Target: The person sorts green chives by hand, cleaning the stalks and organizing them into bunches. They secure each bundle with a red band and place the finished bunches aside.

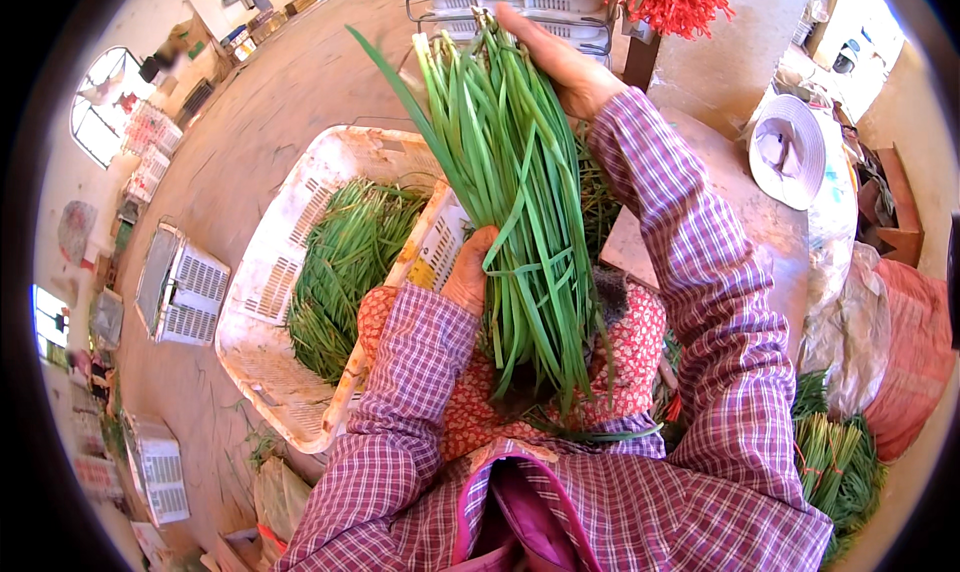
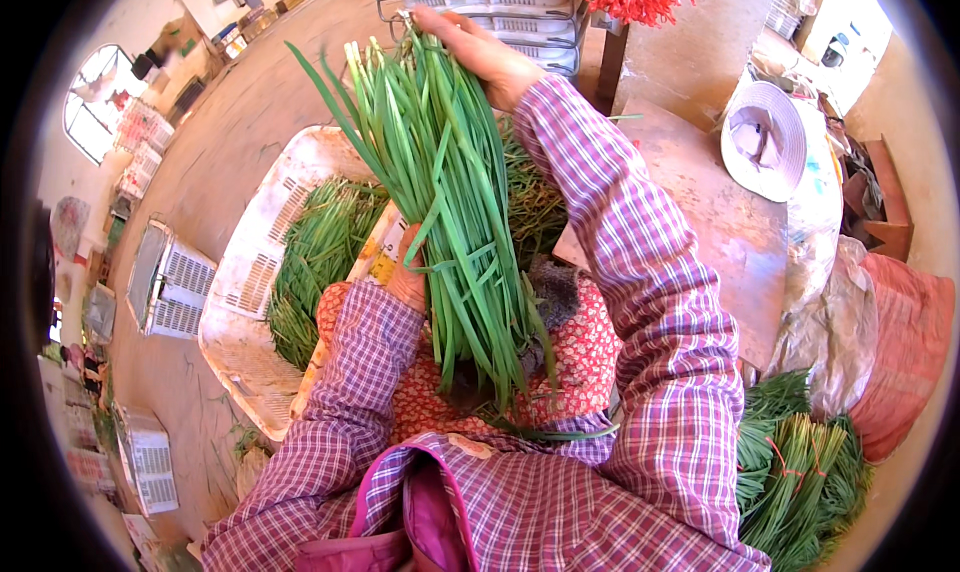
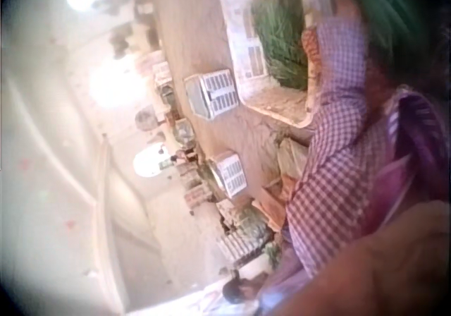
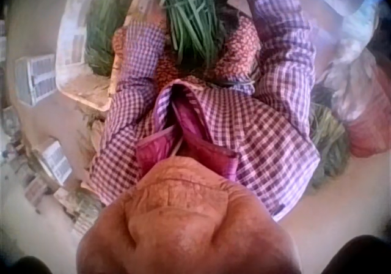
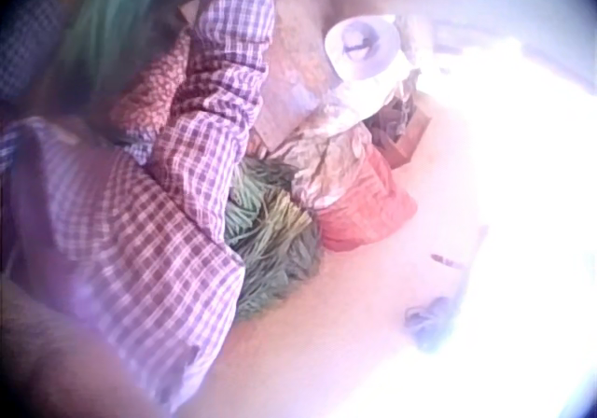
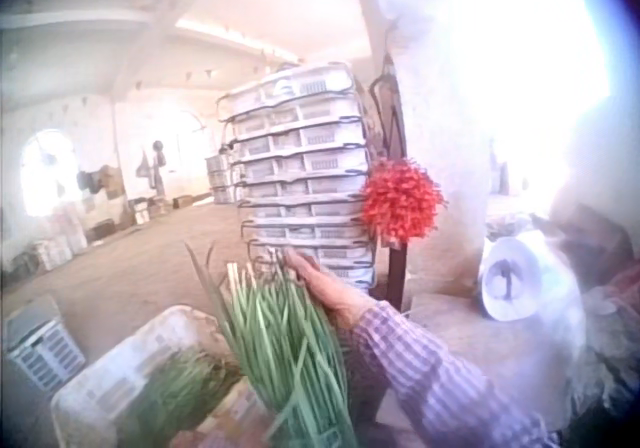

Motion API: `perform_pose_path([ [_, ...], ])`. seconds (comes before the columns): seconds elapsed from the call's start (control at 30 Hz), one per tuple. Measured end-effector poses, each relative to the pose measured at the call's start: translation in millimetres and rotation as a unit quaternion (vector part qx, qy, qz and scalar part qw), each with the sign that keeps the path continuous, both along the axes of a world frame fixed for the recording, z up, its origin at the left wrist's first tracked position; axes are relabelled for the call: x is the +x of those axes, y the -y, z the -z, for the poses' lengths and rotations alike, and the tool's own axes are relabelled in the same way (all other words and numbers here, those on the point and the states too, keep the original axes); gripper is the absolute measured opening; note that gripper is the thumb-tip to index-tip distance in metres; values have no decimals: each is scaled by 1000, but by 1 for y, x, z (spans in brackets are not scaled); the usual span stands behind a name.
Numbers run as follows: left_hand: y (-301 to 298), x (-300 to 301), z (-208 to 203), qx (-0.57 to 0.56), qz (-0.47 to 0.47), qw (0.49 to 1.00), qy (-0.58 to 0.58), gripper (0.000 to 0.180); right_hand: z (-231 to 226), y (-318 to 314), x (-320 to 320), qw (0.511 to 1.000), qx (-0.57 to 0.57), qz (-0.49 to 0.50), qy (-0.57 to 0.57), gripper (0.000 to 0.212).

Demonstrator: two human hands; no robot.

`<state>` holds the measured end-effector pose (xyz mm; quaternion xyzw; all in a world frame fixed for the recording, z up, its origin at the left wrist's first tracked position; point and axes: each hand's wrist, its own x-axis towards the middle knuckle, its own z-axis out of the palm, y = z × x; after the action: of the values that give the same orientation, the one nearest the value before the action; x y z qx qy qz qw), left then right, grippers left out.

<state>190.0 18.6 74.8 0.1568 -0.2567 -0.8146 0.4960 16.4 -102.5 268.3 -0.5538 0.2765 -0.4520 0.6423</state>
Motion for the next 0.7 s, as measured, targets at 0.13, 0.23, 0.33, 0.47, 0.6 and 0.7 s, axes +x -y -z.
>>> perform_pose_path([
  [0.13, -15, 2, -29, 24, -72, 992, 100, 34, 35, -57, -20, 996, 82, 28, 7, 92],
  [0.23, 4, 11, -16, -16, -13, 997, 73, 33, 84, -79, -17, 999, -8, 39, -6, 95],
  [0.33, 1, -9, -49, -47, -58, 987, 143, 45, 80, -116, -6, 992, -67, 101, 22, 99],
  [0.47, 11, -29, -97, -211, -119, 941, 237, 57, 72, -116, -10, 984, -80, 149, 51, 92],
  [0.6, 18, -39, -151, -455, -265, 672, 521, 84, 56, -104, -3, 971, -70, 151, 170, 62],
  [0.7, 14, -45, -177, -483, -291, 442, 698, 106, 61, -91, 9, 915, -42, 173, 362, 45],
])
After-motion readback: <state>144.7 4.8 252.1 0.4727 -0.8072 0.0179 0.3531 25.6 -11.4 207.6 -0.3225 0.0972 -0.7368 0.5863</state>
